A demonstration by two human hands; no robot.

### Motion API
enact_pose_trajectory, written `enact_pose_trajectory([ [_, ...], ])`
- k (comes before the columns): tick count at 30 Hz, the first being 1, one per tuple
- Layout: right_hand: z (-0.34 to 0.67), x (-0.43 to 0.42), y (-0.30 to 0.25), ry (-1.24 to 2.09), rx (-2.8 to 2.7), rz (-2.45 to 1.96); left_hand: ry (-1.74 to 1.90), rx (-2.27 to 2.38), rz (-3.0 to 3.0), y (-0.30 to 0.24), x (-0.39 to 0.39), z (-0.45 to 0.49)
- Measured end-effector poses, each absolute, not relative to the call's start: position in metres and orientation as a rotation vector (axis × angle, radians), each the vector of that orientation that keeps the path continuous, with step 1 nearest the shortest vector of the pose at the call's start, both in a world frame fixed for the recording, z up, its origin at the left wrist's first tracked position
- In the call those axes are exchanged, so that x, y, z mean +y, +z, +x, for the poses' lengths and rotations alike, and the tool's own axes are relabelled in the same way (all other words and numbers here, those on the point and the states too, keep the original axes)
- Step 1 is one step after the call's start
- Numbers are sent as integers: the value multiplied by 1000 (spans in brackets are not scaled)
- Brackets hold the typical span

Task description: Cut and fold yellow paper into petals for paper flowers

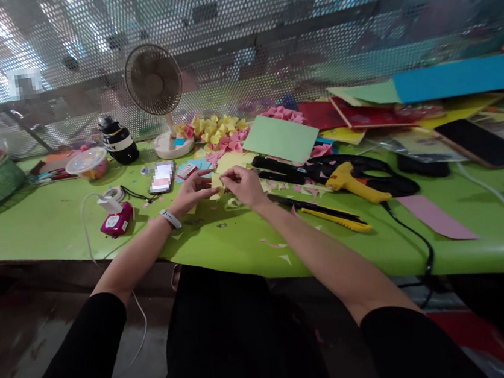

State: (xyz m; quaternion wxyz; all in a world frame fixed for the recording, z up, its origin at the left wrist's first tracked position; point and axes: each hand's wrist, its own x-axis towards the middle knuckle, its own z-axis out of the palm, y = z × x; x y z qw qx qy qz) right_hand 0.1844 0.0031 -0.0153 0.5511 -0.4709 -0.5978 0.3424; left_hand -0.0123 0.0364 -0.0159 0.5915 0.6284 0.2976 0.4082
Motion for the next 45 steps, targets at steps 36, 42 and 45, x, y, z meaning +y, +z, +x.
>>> enact_pose_trajectory([
  [36, 182, -6, -9, 1027, -1470, -1038, 942, 601, 1368, -26, 43, -17],
  [42, 185, -6, -9, 1071, -1466, -1013, 939, 582, 1364, -27, 43, -18],
  [45, 185, -5, -10, 1062, -1478, -1023, 936, 558, 1371, -27, 43, -18],
])
